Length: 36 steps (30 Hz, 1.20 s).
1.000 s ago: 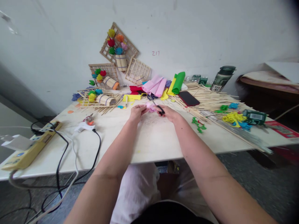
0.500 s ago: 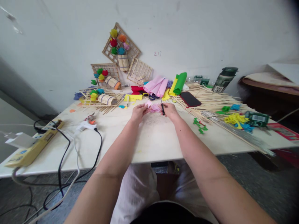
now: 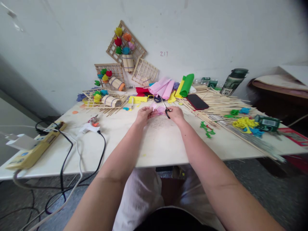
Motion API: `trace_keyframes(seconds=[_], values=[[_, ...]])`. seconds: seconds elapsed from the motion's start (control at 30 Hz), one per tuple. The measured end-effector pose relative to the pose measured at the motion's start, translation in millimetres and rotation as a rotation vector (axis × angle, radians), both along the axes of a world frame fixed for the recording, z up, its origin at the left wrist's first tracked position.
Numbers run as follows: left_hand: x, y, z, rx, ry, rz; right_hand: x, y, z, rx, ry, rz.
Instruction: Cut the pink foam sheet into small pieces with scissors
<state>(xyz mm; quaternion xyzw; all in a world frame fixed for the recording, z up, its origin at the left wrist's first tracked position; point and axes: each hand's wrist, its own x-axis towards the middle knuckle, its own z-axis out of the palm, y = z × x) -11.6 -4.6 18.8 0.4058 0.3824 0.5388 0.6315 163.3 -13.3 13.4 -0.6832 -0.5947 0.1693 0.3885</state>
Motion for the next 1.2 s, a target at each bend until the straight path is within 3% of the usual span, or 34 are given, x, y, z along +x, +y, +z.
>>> trace_keyframes(seconds=[0.17, 0.33, 0.5, 0.9, 1.2], values=[[0, 1, -2.3, -0.007, -0.028, 0.046, -2, -12, 6.6, -0.076, -0.287, -0.077], [1, 2, -6.3, 0.004, -0.023, 0.040, -4, -11, 6.5, -0.125, -0.434, -0.097], [5, 3, -8.2, 0.027, -0.027, 0.022, -8, -10, 8.4, -0.191, -0.453, -0.087], [4, -1, -4.4, 0.028, -0.046, -0.005, -11, -11, 8.6, -0.143, -0.393, -0.151], [4, 3, -8.6, 0.040, -0.019, 0.031, -12, -13, 8.8, -0.193, -0.402, -0.088]])
